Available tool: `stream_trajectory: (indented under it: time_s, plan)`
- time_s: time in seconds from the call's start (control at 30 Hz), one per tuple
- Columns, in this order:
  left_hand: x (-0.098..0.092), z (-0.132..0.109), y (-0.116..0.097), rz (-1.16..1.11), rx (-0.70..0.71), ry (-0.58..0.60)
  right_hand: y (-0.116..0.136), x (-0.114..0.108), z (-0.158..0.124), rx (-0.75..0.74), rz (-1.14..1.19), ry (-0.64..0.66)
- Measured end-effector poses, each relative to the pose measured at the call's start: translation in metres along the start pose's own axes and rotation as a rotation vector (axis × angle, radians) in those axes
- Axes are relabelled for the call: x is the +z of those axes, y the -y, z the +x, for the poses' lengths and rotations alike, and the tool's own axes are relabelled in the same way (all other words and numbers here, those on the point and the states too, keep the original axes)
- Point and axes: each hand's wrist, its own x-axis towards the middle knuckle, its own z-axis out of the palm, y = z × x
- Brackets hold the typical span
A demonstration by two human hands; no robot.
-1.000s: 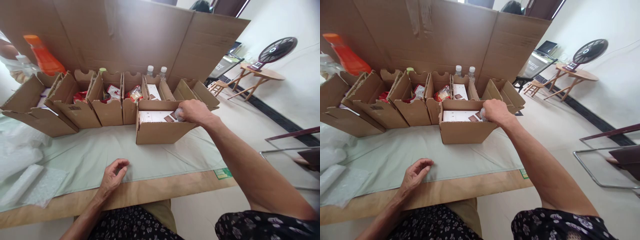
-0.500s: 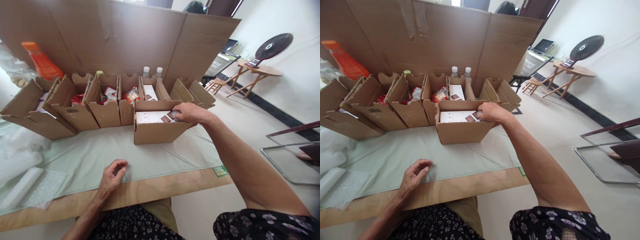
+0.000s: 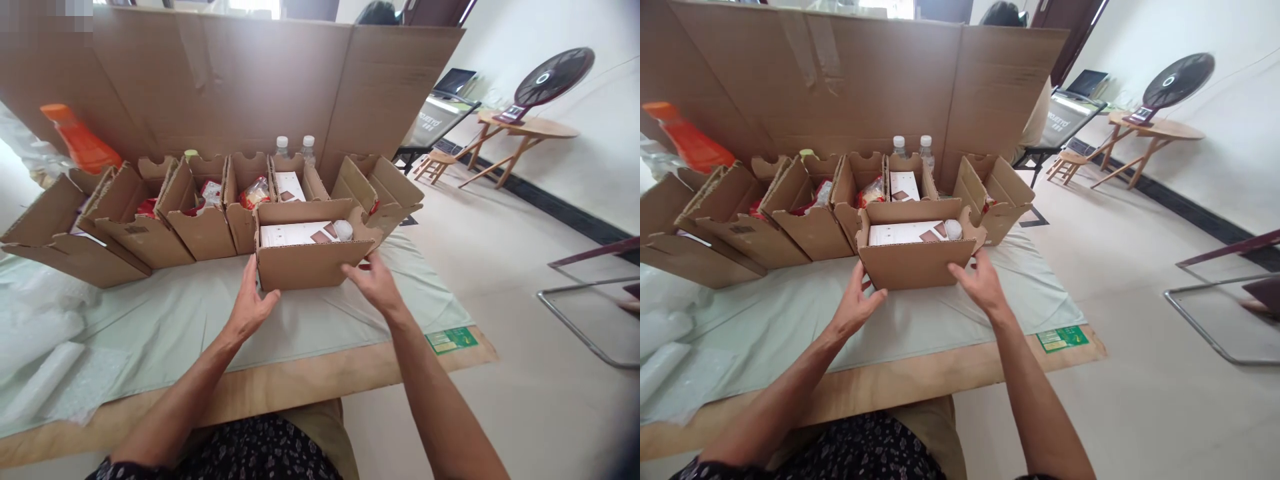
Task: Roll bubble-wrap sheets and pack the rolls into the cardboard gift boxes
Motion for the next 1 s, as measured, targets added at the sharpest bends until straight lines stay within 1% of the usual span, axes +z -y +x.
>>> stream_trajectory:
  time_s: [0.07,0.13,0.2,0.27,0.33,0.37,0.43,0.47,0.53,0.57,0.6,0.63,0.7,0.77,0.83,0.87,0.9,0.93,1.0]
  plan:
    - [0.011,0.007,-0.001,-0.098,-0.002,0.001,-0.005,0.018,-0.002,0.039,0.047,0.022]
    - [0.016,0.005,-0.004,-0.148,-0.010,-0.014,-0.004,0.025,-0.008,0.066,0.071,-0.009]
    - [0.016,-0.004,-0.006,-0.148,-0.030,-0.012,-0.001,0.022,-0.019,0.069,0.064,-0.032]
    - [0.011,-0.021,-0.006,-0.125,-0.054,-0.001,0.005,0.014,-0.037,0.058,0.052,-0.055]
    - [0.001,-0.042,-0.004,-0.091,-0.070,0.005,0.013,0.010,-0.060,0.051,0.057,-0.090]
    - [-0.008,-0.053,-0.002,-0.075,-0.073,-0.002,0.018,0.010,-0.071,0.047,0.072,-0.105]
    - [-0.030,-0.073,0.000,-0.048,-0.071,-0.048,0.033,0.019,-0.091,0.038,0.117,-0.105]
    - [-0.043,-0.080,0.000,-0.043,-0.062,-0.089,0.042,0.028,-0.098,0.026,0.145,-0.082]
    - [-0.067,-0.089,-0.003,-0.040,-0.023,-0.187,0.060,0.046,-0.105,-0.014,0.216,0.005]
    - [-0.075,-0.090,-0.005,-0.043,0.008,-0.240,0.067,0.054,-0.105,-0.040,0.258,0.055]
    - [-0.079,-0.089,-0.008,-0.053,0.040,-0.286,0.073,0.060,-0.103,-0.063,0.301,0.091]
    - [-0.078,-0.088,-0.011,-0.071,0.067,-0.320,0.076,0.064,-0.102,-0.076,0.339,0.104]
    - [-0.066,-0.084,-0.013,-0.129,0.100,-0.327,0.074,0.061,-0.100,-0.067,0.371,0.052]
    - [-0.048,-0.081,-0.012,-0.188,0.111,-0.249,0.067,0.051,-0.102,-0.036,0.347,-0.070]
    - [-0.038,-0.083,-0.008,-0.212,0.125,-0.166,0.063,0.044,-0.109,-0.024,0.306,-0.160]
    - [-0.039,-0.084,-0.005,-0.211,0.130,-0.148,0.064,0.043,-0.111,-0.028,0.291,-0.172]
    - [-0.044,-0.086,-0.003,-0.204,0.134,-0.153,0.068,0.046,-0.113,-0.039,0.278,-0.159]
    - [-0.052,-0.087,-0.001,-0.193,0.138,-0.178,0.074,0.051,-0.113,-0.056,0.270,-0.125]
    - [-0.069,-0.086,0.000,-0.162,0.157,-0.265,0.087,0.063,-0.105,-0.100,0.270,-0.035]
